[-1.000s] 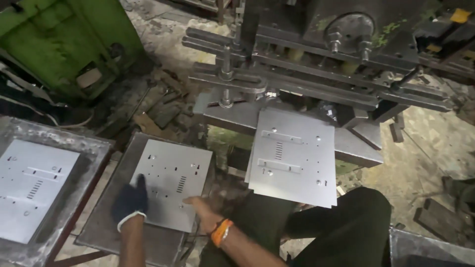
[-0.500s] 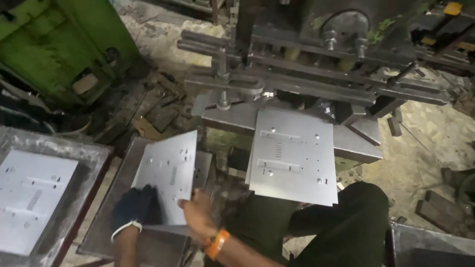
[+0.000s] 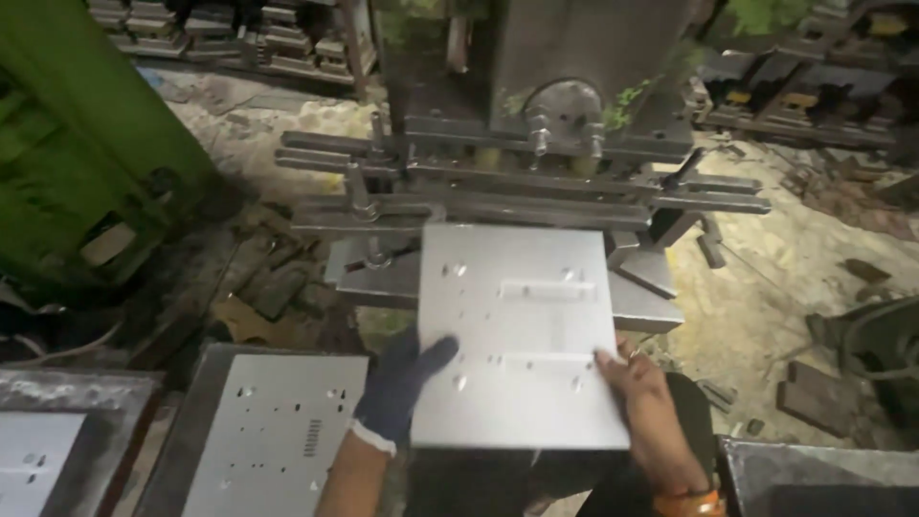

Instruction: The recorder is placing metal plates into an industrial stamping press machine and stacking the processed plates.

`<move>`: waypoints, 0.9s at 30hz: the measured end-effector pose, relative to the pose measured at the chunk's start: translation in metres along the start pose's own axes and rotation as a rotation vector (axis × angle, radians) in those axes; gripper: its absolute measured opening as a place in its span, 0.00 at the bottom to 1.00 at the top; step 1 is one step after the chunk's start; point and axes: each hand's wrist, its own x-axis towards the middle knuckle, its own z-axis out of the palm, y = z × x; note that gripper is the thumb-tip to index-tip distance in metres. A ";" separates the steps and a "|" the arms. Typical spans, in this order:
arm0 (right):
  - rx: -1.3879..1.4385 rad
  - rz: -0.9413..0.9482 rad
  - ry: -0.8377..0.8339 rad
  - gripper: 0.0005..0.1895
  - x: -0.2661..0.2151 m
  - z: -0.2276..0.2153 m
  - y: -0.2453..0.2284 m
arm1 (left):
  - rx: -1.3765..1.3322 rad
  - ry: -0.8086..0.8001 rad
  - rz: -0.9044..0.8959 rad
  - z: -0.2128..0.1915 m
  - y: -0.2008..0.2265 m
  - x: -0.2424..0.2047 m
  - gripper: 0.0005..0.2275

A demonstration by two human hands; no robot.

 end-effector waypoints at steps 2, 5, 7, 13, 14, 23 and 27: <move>0.034 -0.042 -0.005 0.15 0.020 0.001 -0.031 | -0.061 -0.048 0.037 0.013 -0.002 0.049 0.22; 0.087 -0.104 -0.040 0.15 0.059 -0.003 -0.052 | -0.109 -0.081 0.101 0.023 -0.008 0.117 0.20; 0.103 -0.135 -0.069 0.15 0.078 -0.004 -0.058 | -0.100 -0.071 0.138 0.021 -0.020 0.155 0.18; 0.114 -0.118 -0.085 0.13 0.094 0.003 -0.052 | -0.053 0.071 0.213 0.008 -0.029 0.175 0.17; 0.095 -0.147 -0.109 0.12 0.102 -0.001 -0.045 | -0.056 0.098 0.222 0.008 -0.026 0.173 0.17; 0.122 -0.148 -0.121 0.11 0.099 0.004 -0.050 | -0.003 0.112 0.255 0.011 -0.016 0.165 0.16; 0.110 -0.156 -0.138 0.12 0.102 -0.001 -0.044 | 0.005 0.109 0.296 0.008 -0.022 0.169 0.15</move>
